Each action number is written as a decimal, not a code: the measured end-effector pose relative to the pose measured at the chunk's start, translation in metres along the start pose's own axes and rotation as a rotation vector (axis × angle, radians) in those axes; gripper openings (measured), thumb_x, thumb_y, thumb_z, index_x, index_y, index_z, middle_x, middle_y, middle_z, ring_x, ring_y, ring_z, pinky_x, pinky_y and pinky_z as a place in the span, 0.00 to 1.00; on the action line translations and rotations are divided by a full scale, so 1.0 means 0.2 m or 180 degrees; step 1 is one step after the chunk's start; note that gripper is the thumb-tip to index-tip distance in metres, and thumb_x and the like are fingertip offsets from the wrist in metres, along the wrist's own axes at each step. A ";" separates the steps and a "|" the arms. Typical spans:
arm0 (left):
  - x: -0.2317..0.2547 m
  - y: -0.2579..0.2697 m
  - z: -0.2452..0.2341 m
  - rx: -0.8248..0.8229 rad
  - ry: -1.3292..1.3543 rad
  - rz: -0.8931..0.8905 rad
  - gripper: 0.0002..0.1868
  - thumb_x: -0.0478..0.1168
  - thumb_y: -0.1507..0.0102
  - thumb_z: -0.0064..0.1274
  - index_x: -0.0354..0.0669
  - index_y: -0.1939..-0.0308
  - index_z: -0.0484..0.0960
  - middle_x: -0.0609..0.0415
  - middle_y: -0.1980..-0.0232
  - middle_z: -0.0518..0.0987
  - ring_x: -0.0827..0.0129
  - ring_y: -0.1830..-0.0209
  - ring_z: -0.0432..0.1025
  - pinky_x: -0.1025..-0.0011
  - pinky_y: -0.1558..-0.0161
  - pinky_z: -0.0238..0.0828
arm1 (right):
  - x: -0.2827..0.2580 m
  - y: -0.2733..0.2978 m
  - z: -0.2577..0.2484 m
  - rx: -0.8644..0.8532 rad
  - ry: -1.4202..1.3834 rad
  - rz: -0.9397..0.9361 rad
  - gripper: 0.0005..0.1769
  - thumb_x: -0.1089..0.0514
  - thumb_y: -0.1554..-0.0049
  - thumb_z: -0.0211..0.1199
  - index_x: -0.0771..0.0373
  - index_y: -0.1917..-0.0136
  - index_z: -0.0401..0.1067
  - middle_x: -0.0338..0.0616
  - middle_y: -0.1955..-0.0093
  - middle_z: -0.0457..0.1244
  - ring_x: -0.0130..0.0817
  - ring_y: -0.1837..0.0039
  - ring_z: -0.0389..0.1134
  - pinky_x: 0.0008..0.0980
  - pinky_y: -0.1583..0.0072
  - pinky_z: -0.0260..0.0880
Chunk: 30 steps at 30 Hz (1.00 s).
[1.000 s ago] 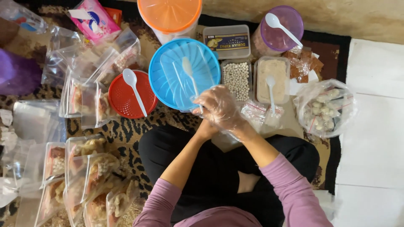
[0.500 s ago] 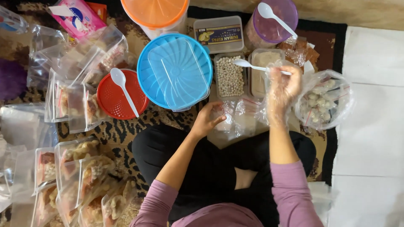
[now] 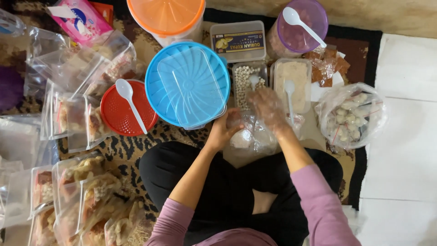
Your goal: Manually portioning and packaging various food ingredients into small plastic bags.
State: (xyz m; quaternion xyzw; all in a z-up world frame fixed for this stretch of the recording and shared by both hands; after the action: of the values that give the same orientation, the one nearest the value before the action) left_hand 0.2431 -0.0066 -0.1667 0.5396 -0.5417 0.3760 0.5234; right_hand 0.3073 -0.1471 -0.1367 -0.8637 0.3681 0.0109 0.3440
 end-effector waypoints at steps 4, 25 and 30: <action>-0.08 -0.03 0.00 0.0046 -0.0169 -0.0180 0.33 0.50 0.39 0.65 0.48 0.34 0.72 0.42 0.46 0.79 0.44 0.40 0.73 0.51 0.37 0.67 | 0.02 0.28 0.00 -0.0473 -0.0221 0.0366 0.11 0.53 0.33 0.53 0.58 0.46 0.74 0.44 0.54 0.62 0.49 0.50 0.67 0.45 0.48 0.68; -0.14 -0.10 0.01 0.0253 -0.0513 -0.0269 0.35 0.47 0.39 0.65 0.50 0.32 0.68 0.42 0.38 0.77 0.45 0.35 0.70 0.49 0.32 0.65 | -0.04 0.62 0.01 0.2431 -0.1897 0.4052 0.14 0.55 0.32 0.52 0.61 0.43 0.76 0.46 0.55 0.72 0.31 0.52 0.74 0.26 0.48 0.76; -0.13 -0.14 0.01 0.0267 -0.0492 -0.0204 0.34 0.46 0.38 0.64 0.53 0.31 0.67 0.43 0.37 0.76 0.46 0.32 0.68 0.50 0.30 0.61 | -0.05 0.63 -0.04 0.2852 -0.2292 0.5341 0.16 0.57 0.37 0.52 0.64 0.43 0.77 0.50 0.61 0.72 0.29 0.61 0.74 0.19 0.56 0.75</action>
State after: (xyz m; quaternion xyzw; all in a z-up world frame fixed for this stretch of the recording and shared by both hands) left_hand 0.2669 -0.0066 -0.1958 0.6055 -0.5467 0.3386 0.4688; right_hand 0.2164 -0.2068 -0.2021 -0.0638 0.7002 0.3693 0.6077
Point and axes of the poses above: each hand's wrist, its own y-axis away from the middle knuckle, its own z-axis out of the palm, x = y × z, the point moved 8 cm from there along -y, towards the middle knuckle
